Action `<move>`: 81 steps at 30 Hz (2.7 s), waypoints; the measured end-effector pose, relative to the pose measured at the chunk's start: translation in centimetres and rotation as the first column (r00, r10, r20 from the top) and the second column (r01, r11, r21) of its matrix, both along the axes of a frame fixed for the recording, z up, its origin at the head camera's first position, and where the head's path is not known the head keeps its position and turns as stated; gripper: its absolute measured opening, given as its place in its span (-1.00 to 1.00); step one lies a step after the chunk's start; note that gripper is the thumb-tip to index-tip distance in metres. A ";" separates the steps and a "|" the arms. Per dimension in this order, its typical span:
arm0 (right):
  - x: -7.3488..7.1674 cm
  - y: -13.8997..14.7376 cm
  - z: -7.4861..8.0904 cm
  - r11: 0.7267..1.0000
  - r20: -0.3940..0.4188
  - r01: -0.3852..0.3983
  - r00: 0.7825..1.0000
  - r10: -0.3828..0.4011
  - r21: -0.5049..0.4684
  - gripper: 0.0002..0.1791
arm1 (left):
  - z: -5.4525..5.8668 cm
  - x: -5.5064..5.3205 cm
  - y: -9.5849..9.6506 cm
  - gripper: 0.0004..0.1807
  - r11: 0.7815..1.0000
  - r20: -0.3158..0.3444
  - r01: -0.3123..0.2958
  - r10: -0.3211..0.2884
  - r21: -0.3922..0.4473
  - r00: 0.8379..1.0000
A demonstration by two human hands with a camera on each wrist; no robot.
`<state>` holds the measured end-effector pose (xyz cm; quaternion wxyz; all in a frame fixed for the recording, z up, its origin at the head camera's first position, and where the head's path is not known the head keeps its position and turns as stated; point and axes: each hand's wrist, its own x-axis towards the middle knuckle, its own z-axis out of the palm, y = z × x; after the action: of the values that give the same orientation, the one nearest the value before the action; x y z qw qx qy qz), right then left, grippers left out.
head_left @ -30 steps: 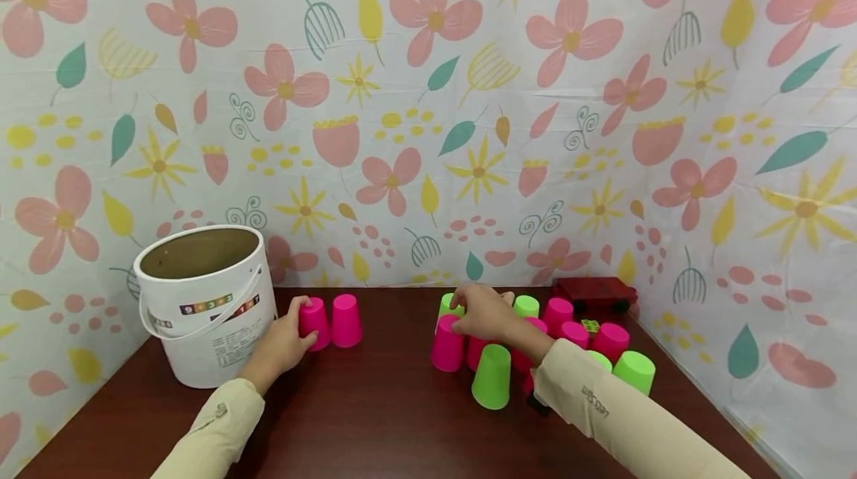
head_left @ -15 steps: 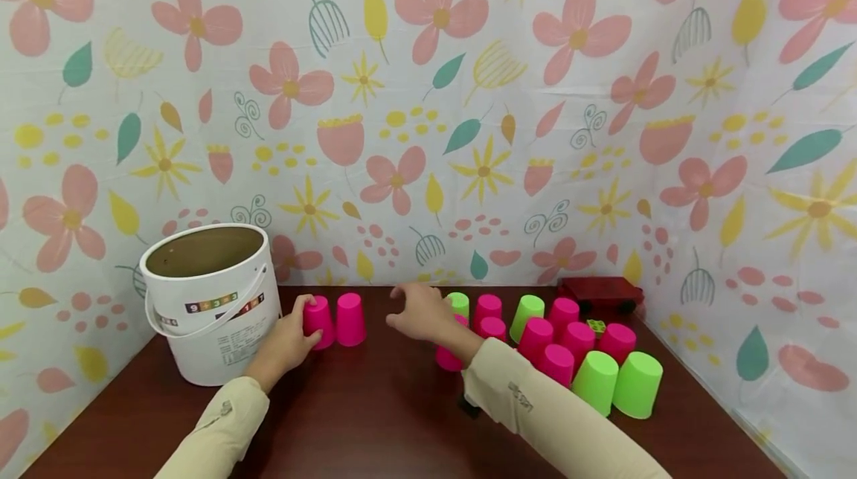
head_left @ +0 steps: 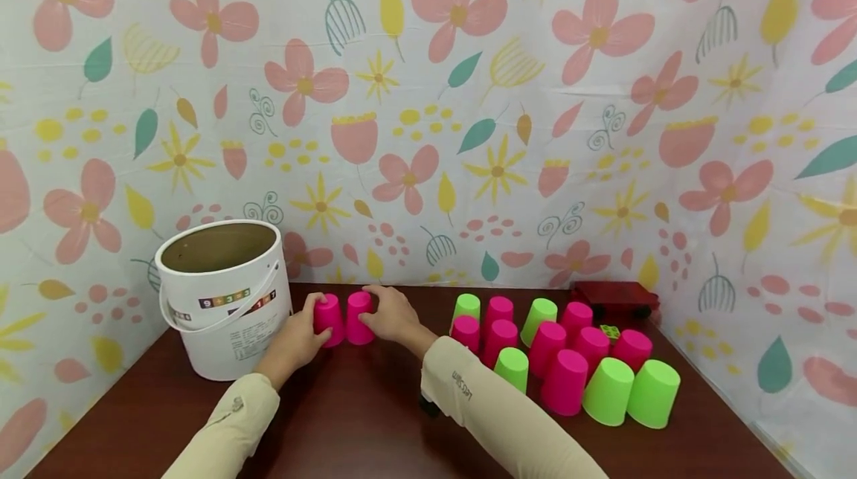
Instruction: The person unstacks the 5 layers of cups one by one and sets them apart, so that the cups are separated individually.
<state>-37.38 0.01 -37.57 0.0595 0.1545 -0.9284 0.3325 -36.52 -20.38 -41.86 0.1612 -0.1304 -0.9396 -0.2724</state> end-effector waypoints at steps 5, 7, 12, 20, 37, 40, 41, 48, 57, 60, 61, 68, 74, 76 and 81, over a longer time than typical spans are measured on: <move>-0.5 -0.2 -0.8 0.999 0.026 0.045 0.999 -0.045 -0.029 -0.49 | -0.2 0.1 -0.1 -0.32 1.000 0.019 0.001 -0.001 0.005 1.000; -0.6 -0.1 -1.0 0.998 0.029 0.054 0.998 -0.053 -0.036 -0.52 | -0.3 0.1 -0.1 -0.33 1.000 0.020 -0.005 0.004 0.009 1.000; -0.9 -0.1 -0.8 0.995 -0.020 0.098 0.995 -0.098 -0.001 -0.58 | -0.2 -0.2 0.0 -0.31 1.000 0.026 -0.012 0.011 0.010 1.000; -0.9 -0.3 -1.4 0.997 -0.048 0.075 0.996 -0.076 -0.022 -0.64 | -0.2 -0.3 -0.1 -0.31 1.000 0.026 -0.017 0.017 0.007 1.000; -0.2 1.2 -1.4 0.994 -0.113 0.102 0.988 -0.105 -0.030 -0.65 | 0.0 -0.4 -0.1 -0.31 1.000 0.032 -0.023 0.023 0.007 0.999; 0.8 2.2 -1.1 0.994 -0.128 0.107 0.986 -0.110 -0.036 -0.65 | 0.3 -0.2 0.0 -0.31 1.000 0.046 -0.020 0.019 0.007 0.999; 1.2 2.5 -0.9 0.993 -0.131 0.107 0.985 -0.111 -0.039 -0.65 | 0.3 -0.1 0.1 -0.32 1.000 0.050 -0.017 0.016 0.006 0.999; 4.6 4.7 0.1 0.995 -0.142 0.086 0.986 -0.092 -0.046 -0.63 | 0.3 0.0 -0.1 -0.31 1.000 0.067 -0.019 0.019 -0.012 0.998; 8.0 8.9 0.8 0.992 -0.112 0.113 0.987 -0.118 -0.052 -0.64 | 0.3 -0.1 -0.1 -0.32 1.000 0.072 -0.004 0.004 0.003 0.997; 8.8 10.3 0.7 0.993 -0.103 0.108 0.988 -0.113 -0.054 -0.65 | 0.3 0.0 -0.2 -0.32 1.000 0.060 0.003 -0.003 0.000 0.998; 9.1 10.7 0.7 0.993 -0.102 0.105 0.989 -0.110 -0.054 -0.64 | 0.3 0.0 -0.3 -0.32 1.000 0.057 0.005 -0.005 -0.001 0.998; 10.9 13.0 0.7 0.993 -0.122 0.117 0.986 -0.116 0.003 -0.64 | 0.4 0.0 -0.2 -0.31 1.000 0.057 0.006 -0.004 -0.024 0.998; 11.5 14.2 0.4 0.991 -0.153 0.117 0.982 -0.107 0.058 -0.69 | 0.4 0.2 -0.2 -0.32 1.000 0.050 0.006 -0.006 -0.009 0.999; 11.5 14.5 0.2 0.991 -0.149 0.117 0.983 -0.108 0.056 -0.70 | 0.4 0.3 -0.2 -0.31 1.000 0.048 0.006 -0.006 -0.010 0.999; 11.5 14.9 0.0 0.989 -0.130 0.140 0.983 -0.133 0.053 -0.67 | 0.4 0.4 -0.1 -0.31 1.000 0.056 0.010 -0.009 -0.013 0.998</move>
<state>-25.90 14.95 -37.56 0.1358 0.1129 -0.9410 0.2886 -36.07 -20.48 -41.45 0.1326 -0.1282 -0.9448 -0.2707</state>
